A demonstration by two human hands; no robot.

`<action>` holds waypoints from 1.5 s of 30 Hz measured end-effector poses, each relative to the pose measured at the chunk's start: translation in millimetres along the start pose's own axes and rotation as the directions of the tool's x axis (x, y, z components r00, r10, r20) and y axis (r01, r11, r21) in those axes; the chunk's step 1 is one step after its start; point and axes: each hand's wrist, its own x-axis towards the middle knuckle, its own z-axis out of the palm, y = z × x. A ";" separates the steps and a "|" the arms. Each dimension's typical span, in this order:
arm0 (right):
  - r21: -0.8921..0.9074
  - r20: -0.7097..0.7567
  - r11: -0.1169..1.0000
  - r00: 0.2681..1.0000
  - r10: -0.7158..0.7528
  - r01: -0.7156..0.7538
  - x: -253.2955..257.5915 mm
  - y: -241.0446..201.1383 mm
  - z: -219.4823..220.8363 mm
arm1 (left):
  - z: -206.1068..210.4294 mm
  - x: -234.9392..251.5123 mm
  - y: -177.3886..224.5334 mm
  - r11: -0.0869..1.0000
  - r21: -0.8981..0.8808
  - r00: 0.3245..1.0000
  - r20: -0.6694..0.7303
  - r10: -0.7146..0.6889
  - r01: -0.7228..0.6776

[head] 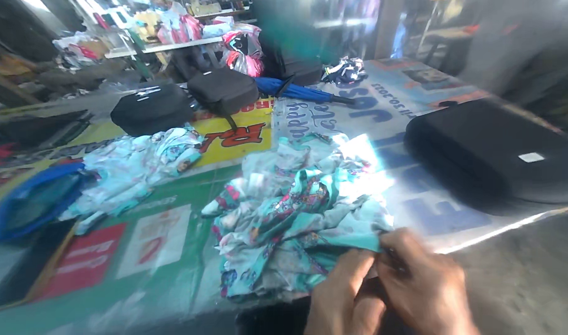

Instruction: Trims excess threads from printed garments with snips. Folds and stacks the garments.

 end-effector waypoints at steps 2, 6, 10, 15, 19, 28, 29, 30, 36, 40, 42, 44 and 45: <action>0.348 0.059 0.927 0.990 0.127 -0.139 -2.8 7.3 -2.5 | -3.4 -1.9 -5.8 0.951 0.291 0.993 -0.023 0.119 -0.107; 0.826 0.261 0.402 0.900 0.349 -0.395 -5.2 12.6 -5.0 | -20.5 -10.0 -27.0 0.664 0.730 0.964 -0.029 0.264 -0.160; 0.901 0.408 -0.029 0.825 0.392 -0.432 -3.5 10.0 0.5 | -28.4 -19.5 -24.5 0.610 0.743 0.925 0.030 0.378 -0.273; 0.830 0.557 -0.275 0.739 0.379 -0.485 -4.3 2.0 5.3 | -23.2 -14.6 -26.6 0.649 0.720 0.937 0.006 0.349 -0.246; 0.859 0.512 -0.213 0.777 0.367 -0.466 -7.1 -1.6 4.1 | -13.0 -0.5 -16.0 0.690 0.683 0.914 -0.082 0.398 -0.239; 0.872 0.432 0.113 0.858 0.277 -0.476 -17.6 6.7 -0.5 | -2.8 7.5 -12.6 0.986 0.160 0.980 -0.184 0.076 -0.046; 0.868 0.436 0.124 0.857 0.276 -0.481 -18.2 8.4 -1.0 | -4.2 5.7 -12.0 0.987 0.156 0.982 -0.178 0.069 -0.041; 0.863 0.440 0.136 0.856 0.271 -0.487 -19.0 9.9 -2.0 | -5.8 3.5 -11.1 0.982 0.186 0.983 -0.170 0.070 -0.038; 0.635 0.339 0.715 0.937 0.083 -0.293 -20.4 13.1 -13.0 | -15.7 -16.5 -1.4 0.874 0.486 0.991 -0.109 0.073 -0.011; 0.296 0.362 0.945 0.932 0.024 -0.139 -23.8 10.4 -24.6 | -21.0 -29.6 6.9 0.883 0.467 0.994 -0.111 0.007 0.046; 0.241 0.356 0.968 0.934 -0.024 -0.068 -24.6 8.8 -30.3 | -21.6 -33.8 9.0 0.885 0.462 0.992 -0.123 -0.006 0.063; 0.157 0.338 0.987 0.936 -0.095 0.044 -25.2 7.6 -33.4 | -21.7 -35.8 9.9 0.894 0.443 0.991 -0.130 -0.007 0.065; 0.099 0.331 0.990 0.935 -0.127 0.100 -25.8 6.3 -34.2 | -21.3 -36.4 9.6 0.899 0.434 0.991 -0.136 -0.002 0.061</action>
